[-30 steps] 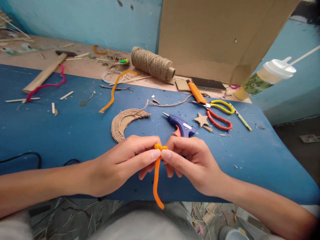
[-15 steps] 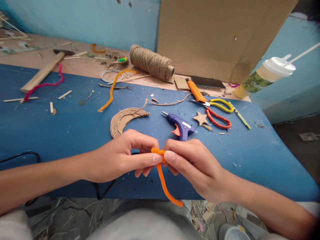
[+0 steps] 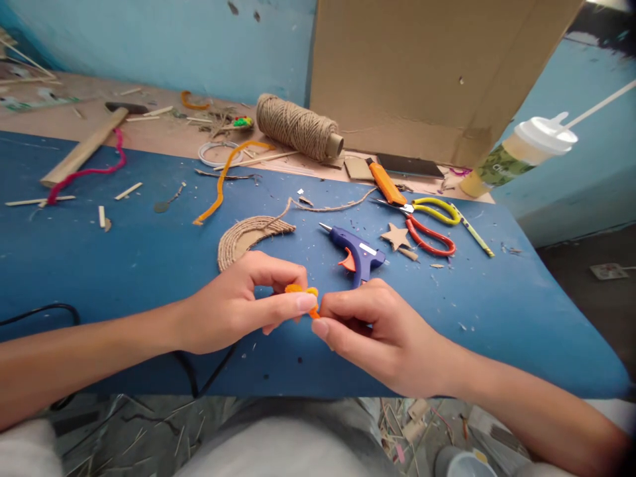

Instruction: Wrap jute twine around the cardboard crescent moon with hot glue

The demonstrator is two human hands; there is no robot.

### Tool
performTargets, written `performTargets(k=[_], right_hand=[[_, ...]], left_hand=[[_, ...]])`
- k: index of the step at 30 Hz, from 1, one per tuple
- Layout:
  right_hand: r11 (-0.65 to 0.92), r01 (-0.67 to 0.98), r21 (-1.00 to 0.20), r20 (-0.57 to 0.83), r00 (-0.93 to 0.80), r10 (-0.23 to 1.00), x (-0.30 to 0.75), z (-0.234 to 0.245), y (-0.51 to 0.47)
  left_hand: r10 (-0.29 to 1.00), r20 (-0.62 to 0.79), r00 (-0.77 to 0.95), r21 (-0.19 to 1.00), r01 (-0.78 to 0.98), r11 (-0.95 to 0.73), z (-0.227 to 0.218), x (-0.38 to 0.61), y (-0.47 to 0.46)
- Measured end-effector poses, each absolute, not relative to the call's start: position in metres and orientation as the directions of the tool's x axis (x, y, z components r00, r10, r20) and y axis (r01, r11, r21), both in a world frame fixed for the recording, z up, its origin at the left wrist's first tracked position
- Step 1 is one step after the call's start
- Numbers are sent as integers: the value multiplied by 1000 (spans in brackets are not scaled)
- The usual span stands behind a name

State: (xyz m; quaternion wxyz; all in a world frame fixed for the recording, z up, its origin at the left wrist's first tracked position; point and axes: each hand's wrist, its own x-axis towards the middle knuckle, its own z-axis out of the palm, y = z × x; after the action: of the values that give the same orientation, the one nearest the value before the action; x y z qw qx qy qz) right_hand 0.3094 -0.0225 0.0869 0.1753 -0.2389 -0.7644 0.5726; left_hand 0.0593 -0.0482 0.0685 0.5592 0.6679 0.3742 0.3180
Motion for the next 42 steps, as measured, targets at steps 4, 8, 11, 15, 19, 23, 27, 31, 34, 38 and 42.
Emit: performTargets(k=[4, 8, 11, 15, 19, 23, 27, 31, 34, 38, 42], right_hand=[[125, 163, -979, -66, -826, 560, 310, 84, -23], [212, 111, -971, 37, -805, 593, 310, 81, -27], [255, 86, -963, 103, -757, 645, 310, 81, -29], [134, 77, -988, 34, -737, 675, 309, 83, -31], [30, 47, -998, -10, -674, 739, 306, 86, -31], [181, 86, -980, 86, -633, 769, 305, 85, -32], [312, 103, -945, 180, -633, 753, 304, 82, -32], [312, 115, -943, 174, -629, 757, 303, 81, -30], [305, 118, -945, 171, -616, 769, 302, 82, -28], [220, 118, -968, 102, -617, 780, 300, 85, -27], [247, 116, -962, 124, -618, 776, 299, 84, -27]], left_hand=[[811, 159, 563, 929, 193, -315, 65, 56, -45], [792, 135, 595, 958, 126, -258, 64, 58, -48], [777, 28, 629, 988, 101, -118, 66, 61, -52], [793, 30, 608, 988, 103, -116, 67, 63, -57], [835, 175, 522, 930, 191, -314, 66, 65, -60], [847, 208, 489, 902, 239, -359, 64, 67, -62], [848, 232, 476, 914, 192, -358, 64, 69, -61], [831, 169, 530, 962, 95, -256, 65, 70, -60], [823, 112, 556, 982, 63, -176, 64, 70, -59], [785, -4, 620, 1000, 1, 4, 64, 66, -60], [747, -85, 660, 994, 10, 105, 66, 64, -61]])
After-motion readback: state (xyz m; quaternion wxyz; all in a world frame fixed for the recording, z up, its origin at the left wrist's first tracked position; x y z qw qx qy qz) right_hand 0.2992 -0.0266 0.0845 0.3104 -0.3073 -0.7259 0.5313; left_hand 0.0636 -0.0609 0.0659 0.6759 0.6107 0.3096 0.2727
